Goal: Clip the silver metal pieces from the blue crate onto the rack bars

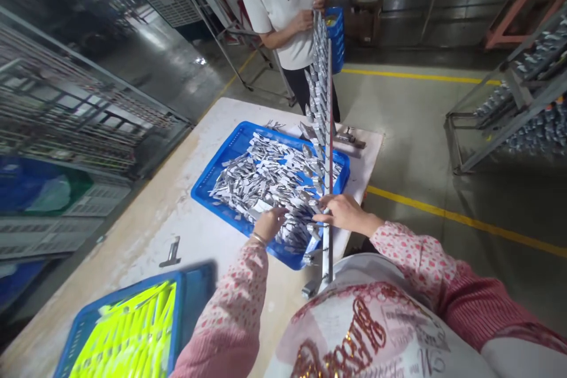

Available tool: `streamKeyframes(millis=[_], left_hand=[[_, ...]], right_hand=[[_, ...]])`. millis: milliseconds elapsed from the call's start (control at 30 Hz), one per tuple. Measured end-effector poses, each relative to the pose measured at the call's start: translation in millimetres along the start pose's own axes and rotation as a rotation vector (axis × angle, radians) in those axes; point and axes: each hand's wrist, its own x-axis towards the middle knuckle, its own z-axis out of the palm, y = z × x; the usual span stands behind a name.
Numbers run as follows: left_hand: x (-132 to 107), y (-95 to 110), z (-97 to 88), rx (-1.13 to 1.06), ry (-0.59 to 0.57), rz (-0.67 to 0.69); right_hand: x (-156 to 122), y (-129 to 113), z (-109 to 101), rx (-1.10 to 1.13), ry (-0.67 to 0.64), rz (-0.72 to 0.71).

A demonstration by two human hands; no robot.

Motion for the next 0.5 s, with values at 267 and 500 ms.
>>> streamKeyframes(millis=[267,500], left_hand=[[-5,7,58.9,0.154,-0.172,-0.211],[-2,12,52.4,-0.032,-0.183,-0.321]], right_hand=[[-8,9,2,-0.009,-0.004,-0.016],[-18,60,3,-0.020,0.029,-0.135]])
